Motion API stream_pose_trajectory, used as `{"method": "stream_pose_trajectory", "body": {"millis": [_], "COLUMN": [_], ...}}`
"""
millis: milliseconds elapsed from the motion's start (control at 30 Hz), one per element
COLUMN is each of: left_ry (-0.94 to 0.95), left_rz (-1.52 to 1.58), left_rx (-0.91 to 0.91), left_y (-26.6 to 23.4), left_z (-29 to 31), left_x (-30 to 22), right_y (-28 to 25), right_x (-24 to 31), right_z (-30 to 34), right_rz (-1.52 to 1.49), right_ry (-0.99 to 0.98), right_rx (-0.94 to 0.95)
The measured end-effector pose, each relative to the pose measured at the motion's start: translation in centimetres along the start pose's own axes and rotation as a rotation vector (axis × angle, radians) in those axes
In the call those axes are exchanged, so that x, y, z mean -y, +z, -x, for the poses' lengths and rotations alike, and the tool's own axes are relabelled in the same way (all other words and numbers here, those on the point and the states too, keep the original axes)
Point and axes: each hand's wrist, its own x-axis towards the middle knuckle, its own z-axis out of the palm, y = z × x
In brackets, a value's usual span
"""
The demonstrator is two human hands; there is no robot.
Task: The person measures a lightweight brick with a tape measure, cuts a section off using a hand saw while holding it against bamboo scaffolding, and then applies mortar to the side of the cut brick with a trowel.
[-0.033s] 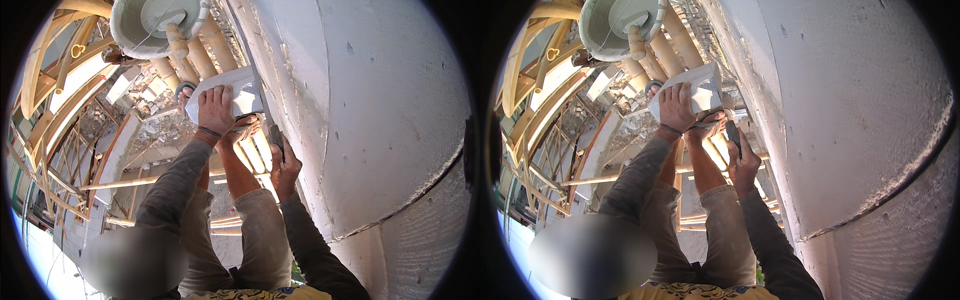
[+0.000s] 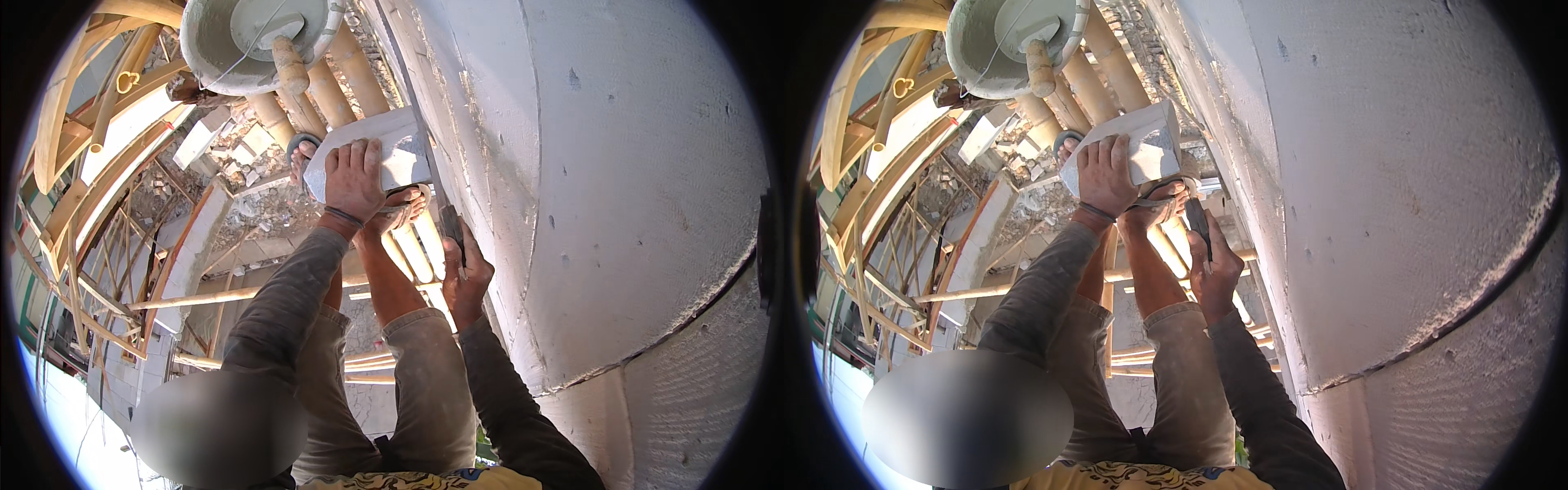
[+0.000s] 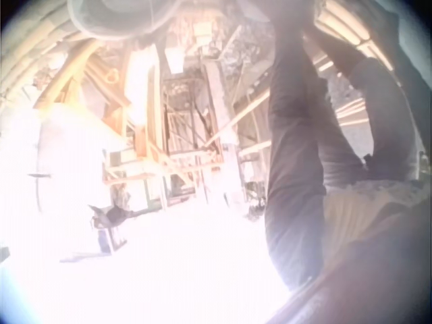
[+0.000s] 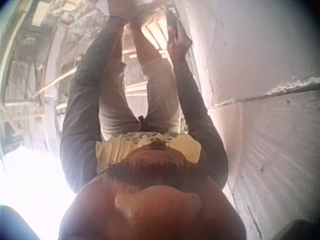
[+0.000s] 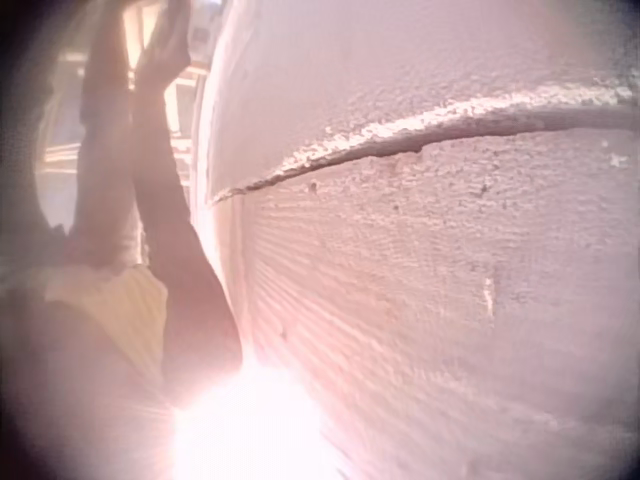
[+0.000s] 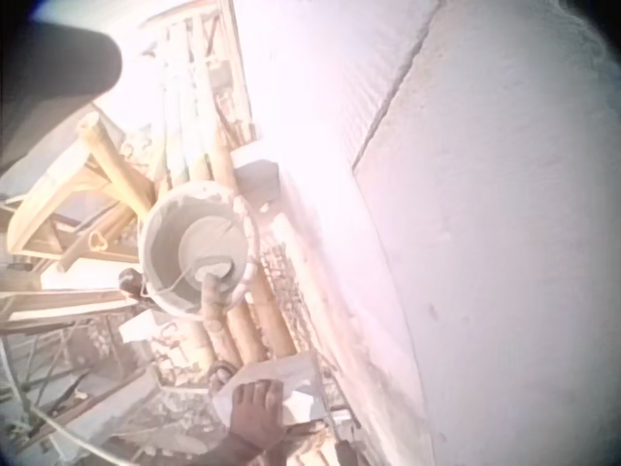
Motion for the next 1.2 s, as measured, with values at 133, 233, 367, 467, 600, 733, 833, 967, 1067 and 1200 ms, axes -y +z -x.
{"method": "stream_pose_trajectory", "body": {"millis": [133,233,367,467,600,733,833,967,1067,1200], "left_ry": [-0.011,0.014,0.016,0.023,0.026,0.004,-0.001,-0.016,0.006,0.044], "left_rz": [0.022,-0.008,-0.023,-0.003,0.024,0.005,0.044,0.03,0.019,0.014], "left_rx": [-0.021,-0.021,-0.034,-0.034,-0.026,-0.017,0.0,0.022,0.013,0.026], "left_y": [0.6,1.6,1.0,1.1,1.5,0.3,0.9,0.3,0.0,1.7], "left_z": [0.0,-0.4,0.8,0.7,-0.2,0.7,-0.1,0.6,0.7,-0.5], "left_x": [-0.1,-0.3,0.2,0.2,-0.5,0.3,-0.6,0.4,0.5,-1.3], "right_y": [0.9,1.8,2.5,3.9,5.0,5.0,6.8,6.3,5.5,6.6], "right_x": [-1.8,-3.9,-4.3,-5.8,-9.8,-8.4,-10.6,-10.6,-10.6,-13.3], "right_z": [-2.3,-5.1,-1.3,-3.8,-7.7,-4.3,-8.8,-5.1,-3.5,-9.8], "right_rz": [0.025,0.074,-0.034,-0.039,0.015,-0.104,-0.007,-0.104,-0.11,-0.003], "right_ry": [-0.036,-0.061,-0.075,-0.044,-0.071,-0.037,0.012,0.019,-0.015,-0.006], "right_rx": [0.054,0.064,-0.005,0.031,0.049,0.063,0.092,0.061,0.096,0.056]}}
